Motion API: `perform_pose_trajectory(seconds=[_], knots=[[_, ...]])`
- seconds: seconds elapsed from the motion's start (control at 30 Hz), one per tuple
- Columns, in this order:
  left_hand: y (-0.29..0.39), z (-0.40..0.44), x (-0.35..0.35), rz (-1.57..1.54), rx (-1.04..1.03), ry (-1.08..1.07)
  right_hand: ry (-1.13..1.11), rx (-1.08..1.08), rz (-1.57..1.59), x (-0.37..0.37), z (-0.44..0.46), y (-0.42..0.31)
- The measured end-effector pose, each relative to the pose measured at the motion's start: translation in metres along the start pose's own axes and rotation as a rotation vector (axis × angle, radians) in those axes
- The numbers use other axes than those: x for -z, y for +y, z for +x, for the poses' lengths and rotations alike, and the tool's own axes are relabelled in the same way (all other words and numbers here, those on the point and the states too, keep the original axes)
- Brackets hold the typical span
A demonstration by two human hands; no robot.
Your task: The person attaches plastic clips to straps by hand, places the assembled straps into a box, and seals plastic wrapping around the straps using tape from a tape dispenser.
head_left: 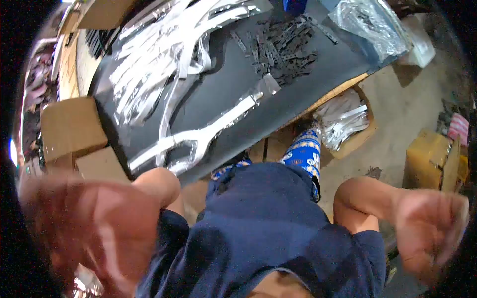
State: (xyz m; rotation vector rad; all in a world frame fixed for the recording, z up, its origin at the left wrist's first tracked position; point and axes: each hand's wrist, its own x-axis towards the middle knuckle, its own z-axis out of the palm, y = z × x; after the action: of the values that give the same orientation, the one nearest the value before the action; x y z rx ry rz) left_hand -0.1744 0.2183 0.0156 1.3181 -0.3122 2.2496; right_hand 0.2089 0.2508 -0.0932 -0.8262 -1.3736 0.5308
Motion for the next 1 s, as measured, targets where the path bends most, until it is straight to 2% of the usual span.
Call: perform_pose_trajectory(seconds=[0.13,0.17,0.2,0.23,0.27,0.3,0.37,0.4,0.47,0.5,0.53,0.57,0.6,0.63,0.7,0.73,0.77,0.8,0.83,0.9,0.93,0.97,1.0], knots=[[-0.049,-0.072,0.072,0.984,0.433,-0.156,0.087,0.131,-0.174,-0.091,-0.017,-0.012],[-0.048,-0.086,0.079,1.049,0.943,-0.102,0.112,0.168,-0.199,-0.093,-0.022,-0.013],[-0.058,-0.118,0.101,1.108,1.162,-0.076,0.151,-0.213,-0.151,-0.102,-0.045,-0.006],[-0.061,-0.155,0.131,1.097,1.275,-0.298,0.028,-0.285,-0.175,-0.108,-0.065,0.011],[-0.063,-0.191,0.152,1.183,1.257,-0.499,-0.104,-0.314,-0.262,-0.104,-0.09,0.034],[-0.068,-0.228,0.172,1.226,1.274,-0.566,-0.177,-0.348,-0.286,-0.105,-0.114,0.048],[-0.065,-0.249,0.168,1.505,0.842,-0.829,-0.223,-0.385,-0.32,-0.11,-0.152,0.066],[-0.064,-0.25,0.166,1.509,0.819,-0.828,-0.204,-0.483,-0.201,-0.112,-0.171,0.077],[-0.058,-0.25,0.164,1.482,1.196,-0.758,-0.225,-0.608,-0.041,-0.12,-0.192,0.092],[-0.055,-0.252,0.167,1.495,1.184,-0.754,-0.24,-0.658,0.034,-0.126,-0.196,0.096],[-0.056,-0.251,0.172,1.408,1.263,-0.765,-0.244,-0.643,0.045,-0.133,-0.197,0.101],[-0.056,-0.25,0.177,1.318,1.337,-0.778,-0.215,-0.74,0.213,-0.14,-0.196,0.107],[-0.054,-0.246,0.172,1.218,1.347,-0.729,-0.187,-0.836,0.38,-0.147,-0.192,0.107],[-0.051,-0.246,0.169,1.226,1.33,-0.731,-0.189,-0.821,0.385,-0.152,-0.188,0.107],[-0.049,-0.246,0.165,0.963,1.319,-0.504,-0.167,-1.002,0.524,-0.164,-0.177,0.106],[-0.049,-0.243,0.163,0.966,1.305,-0.51,-0.205,-1.036,0.542,-0.17,-0.174,0.107],[-0.049,-0.242,0.162,0.821,1.296,-0.483,-0.207,-1.029,0.544,-0.173,-0.169,0.108],[-0.045,-0.238,0.157,0.676,1.286,-0.453,-0.28,-1.112,0.58,-0.177,-0.16,0.103],[-0.041,-0.233,0.152,0.679,1.285,-0.451,-0.355,-1.197,0.615,-0.181,-0.155,0.1],[-0.035,-0.225,0.145,0.643,1.34,-0.416,-0.328,-1.126,0.599,-0.191,-0.154,0.102],[-0.034,-0.229,0.147,0.624,1.297,-0.317,-0.238,-0.966,0.599,-0.195,-0.152,0.103],[-0.03,-0.228,0.15,0.625,1.292,-0.318,-0.146,-0.804,0.596,-0.198,-0.149,0.104],[-0.025,-0.225,0.154,0.639,1.403,-0.336,-0.113,-0.763,0.589,-0.199,-0.145,0.106]])
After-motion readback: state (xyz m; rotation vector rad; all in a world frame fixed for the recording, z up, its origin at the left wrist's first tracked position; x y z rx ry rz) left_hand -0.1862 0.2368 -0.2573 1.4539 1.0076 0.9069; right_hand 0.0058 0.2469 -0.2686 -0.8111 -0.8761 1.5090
